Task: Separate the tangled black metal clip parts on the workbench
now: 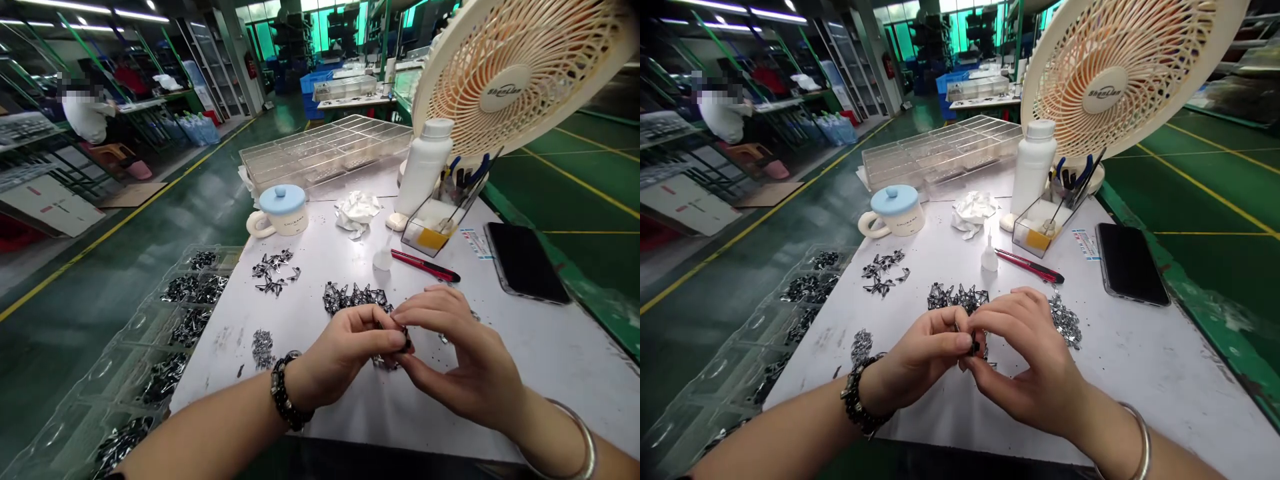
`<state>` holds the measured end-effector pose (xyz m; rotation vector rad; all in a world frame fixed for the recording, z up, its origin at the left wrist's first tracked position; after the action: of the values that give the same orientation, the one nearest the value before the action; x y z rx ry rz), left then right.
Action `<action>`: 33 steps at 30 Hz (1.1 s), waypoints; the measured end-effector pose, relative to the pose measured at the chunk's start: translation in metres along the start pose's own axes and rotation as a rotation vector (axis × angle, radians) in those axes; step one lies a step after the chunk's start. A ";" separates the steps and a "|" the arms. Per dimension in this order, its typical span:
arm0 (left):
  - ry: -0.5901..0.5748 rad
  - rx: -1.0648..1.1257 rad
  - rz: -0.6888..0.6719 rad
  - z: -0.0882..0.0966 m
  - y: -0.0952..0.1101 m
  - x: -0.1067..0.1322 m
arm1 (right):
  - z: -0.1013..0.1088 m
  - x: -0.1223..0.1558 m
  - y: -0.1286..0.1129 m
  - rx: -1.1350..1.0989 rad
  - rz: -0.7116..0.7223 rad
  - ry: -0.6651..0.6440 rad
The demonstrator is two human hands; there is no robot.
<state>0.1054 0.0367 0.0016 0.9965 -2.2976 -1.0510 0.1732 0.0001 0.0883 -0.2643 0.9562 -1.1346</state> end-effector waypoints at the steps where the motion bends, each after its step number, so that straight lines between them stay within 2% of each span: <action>1: 0.004 -0.014 -0.005 0.001 0.001 0.000 | 0.001 0.000 -0.002 0.008 0.014 0.021; 5: 0.002 -0.058 -0.030 0.002 0.004 0.001 | 0.000 0.003 -0.006 0.023 0.036 0.059; 10: -0.011 -0.103 -0.128 -0.001 0.013 0.001 | 0.004 0.006 0.004 -0.068 -0.033 0.096; 13: -0.023 -0.171 -0.194 -0.002 0.019 0.003 | 0.007 0.008 0.002 -0.064 -0.003 0.128; 21: -0.112 -0.568 -0.494 -0.009 0.044 0.010 | 0.015 0.012 -0.012 0.120 0.138 0.228; 28: -0.148 -0.832 -0.709 -0.017 0.063 0.014 | 0.023 0.012 -0.010 0.163 0.160 0.270; 33: -0.142 -0.899 -0.893 -0.018 0.081 0.016 | 0.028 0.009 -0.006 0.170 0.148 0.285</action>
<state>0.0709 0.0533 0.0770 1.5278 -1.0895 -2.2450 0.1912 -0.0182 0.1043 0.1086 1.1023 -1.1267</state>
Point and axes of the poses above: each hand's wrist, its own x-axis away from the middle knuckle, its own z-axis out of the back of the hand, y = z × x, the point moved 10 cm from there along -x, towards the middle knuckle, and after that the axes turned 14 degrees about -z, right-handed, at the moved point
